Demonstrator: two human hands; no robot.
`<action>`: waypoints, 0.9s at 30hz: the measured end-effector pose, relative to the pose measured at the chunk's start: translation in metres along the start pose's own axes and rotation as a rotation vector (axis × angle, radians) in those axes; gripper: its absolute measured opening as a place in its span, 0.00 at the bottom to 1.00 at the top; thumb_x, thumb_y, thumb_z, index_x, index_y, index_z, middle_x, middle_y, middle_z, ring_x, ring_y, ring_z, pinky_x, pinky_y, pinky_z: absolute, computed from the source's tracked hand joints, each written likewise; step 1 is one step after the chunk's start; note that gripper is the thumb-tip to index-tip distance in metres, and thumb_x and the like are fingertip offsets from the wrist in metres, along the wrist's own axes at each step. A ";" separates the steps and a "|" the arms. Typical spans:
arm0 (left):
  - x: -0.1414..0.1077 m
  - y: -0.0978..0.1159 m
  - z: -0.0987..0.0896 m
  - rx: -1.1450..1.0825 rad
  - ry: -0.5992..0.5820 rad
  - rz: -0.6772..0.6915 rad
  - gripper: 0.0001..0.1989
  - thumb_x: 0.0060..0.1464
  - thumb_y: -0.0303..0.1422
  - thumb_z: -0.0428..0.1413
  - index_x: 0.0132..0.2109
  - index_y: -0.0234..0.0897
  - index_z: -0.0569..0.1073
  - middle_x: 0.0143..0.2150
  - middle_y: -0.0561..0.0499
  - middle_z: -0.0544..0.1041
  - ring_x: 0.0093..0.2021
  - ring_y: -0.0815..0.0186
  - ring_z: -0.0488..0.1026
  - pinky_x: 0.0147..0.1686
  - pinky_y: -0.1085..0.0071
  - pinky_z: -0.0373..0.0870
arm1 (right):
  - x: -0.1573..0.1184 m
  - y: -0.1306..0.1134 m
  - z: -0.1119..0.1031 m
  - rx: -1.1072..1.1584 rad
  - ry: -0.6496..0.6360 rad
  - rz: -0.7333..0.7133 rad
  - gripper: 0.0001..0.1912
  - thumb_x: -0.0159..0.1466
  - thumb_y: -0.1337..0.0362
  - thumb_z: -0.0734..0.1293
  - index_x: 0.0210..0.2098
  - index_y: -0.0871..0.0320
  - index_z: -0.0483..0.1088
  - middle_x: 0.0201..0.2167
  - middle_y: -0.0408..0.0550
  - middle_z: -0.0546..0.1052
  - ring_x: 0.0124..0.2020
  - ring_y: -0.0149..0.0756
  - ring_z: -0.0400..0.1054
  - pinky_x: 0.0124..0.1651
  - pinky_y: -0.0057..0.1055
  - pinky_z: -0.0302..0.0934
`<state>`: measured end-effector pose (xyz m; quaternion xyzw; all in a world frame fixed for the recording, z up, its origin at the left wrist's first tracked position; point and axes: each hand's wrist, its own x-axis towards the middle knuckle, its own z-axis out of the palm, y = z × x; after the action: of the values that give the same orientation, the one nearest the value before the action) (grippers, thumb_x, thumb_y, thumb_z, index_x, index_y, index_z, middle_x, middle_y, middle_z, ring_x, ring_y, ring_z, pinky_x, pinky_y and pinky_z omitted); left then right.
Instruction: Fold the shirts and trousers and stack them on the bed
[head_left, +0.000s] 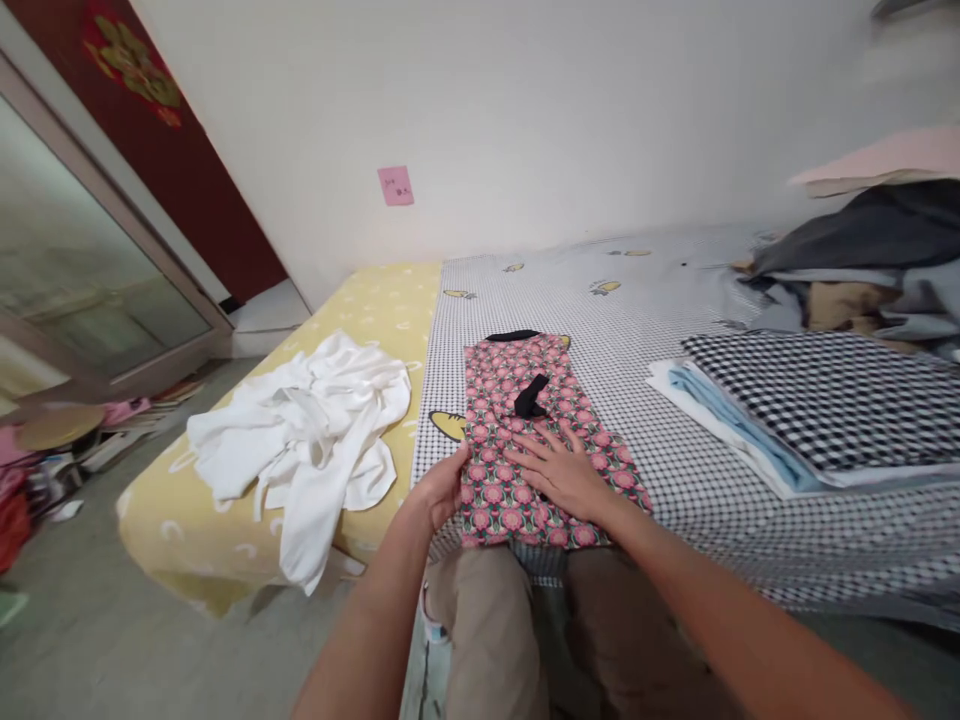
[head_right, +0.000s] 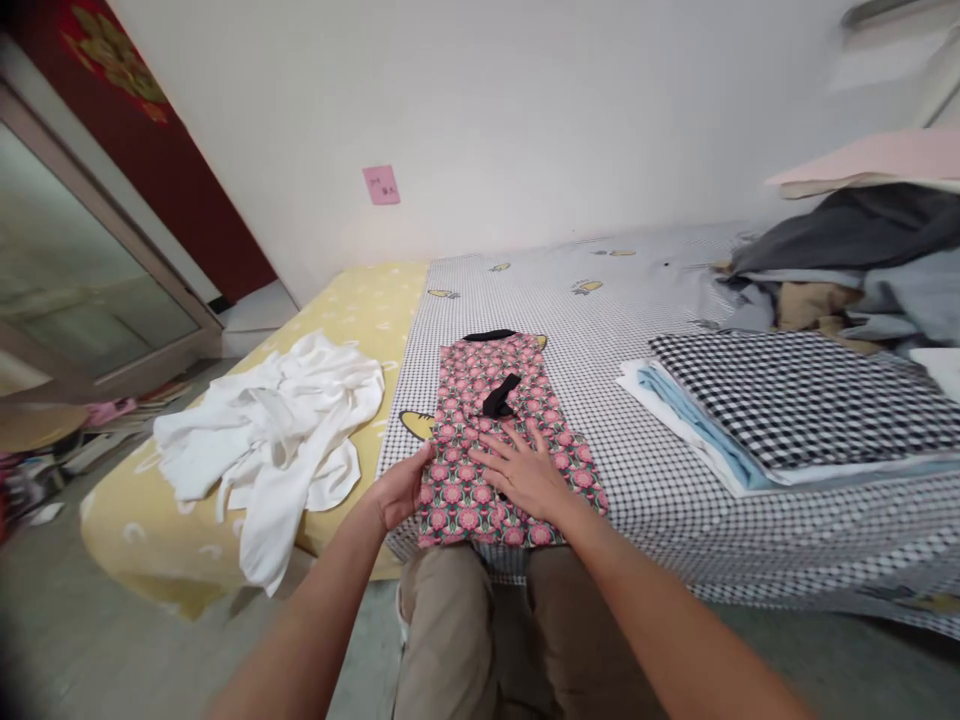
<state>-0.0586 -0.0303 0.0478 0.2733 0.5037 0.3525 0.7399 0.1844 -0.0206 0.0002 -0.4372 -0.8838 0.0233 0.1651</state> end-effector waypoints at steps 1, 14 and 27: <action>-0.006 -0.003 -0.006 -0.018 -0.003 0.034 0.21 0.69 0.43 0.47 0.59 0.36 0.72 0.43 0.46 0.84 0.34 0.66 0.81 0.41 0.69 0.78 | 0.000 0.001 0.001 -0.009 -0.003 0.002 0.24 0.75 0.52 0.54 0.69 0.35 0.60 0.72 0.38 0.61 0.74 0.56 0.47 0.70 0.70 0.28; -0.079 -0.131 -0.047 0.004 0.223 0.331 0.34 0.48 0.50 0.68 0.59 0.43 0.73 0.51 0.48 0.73 0.46 0.63 0.74 0.47 0.67 0.70 | -0.001 0.010 0.014 -0.104 0.004 0.007 0.25 0.75 0.50 0.50 0.69 0.31 0.57 0.71 0.35 0.63 0.72 0.52 0.51 0.69 0.64 0.37; -0.058 -0.119 -0.010 -0.002 0.146 0.428 0.28 0.44 0.47 0.70 0.49 0.38 0.74 0.43 0.50 0.78 0.36 0.70 0.72 0.43 0.70 0.71 | 0.002 0.005 0.008 -0.048 -0.046 0.057 0.25 0.74 0.47 0.51 0.67 0.33 0.62 0.71 0.36 0.63 0.72 0.52 0.51 0.70 0.65 0.36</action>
<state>-0.0526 -0.1476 -0.0133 0.3469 0.4860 0.5210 0.6099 0.1849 -0.0149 -0.0084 -0.4653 -0.8749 0.0171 0.1335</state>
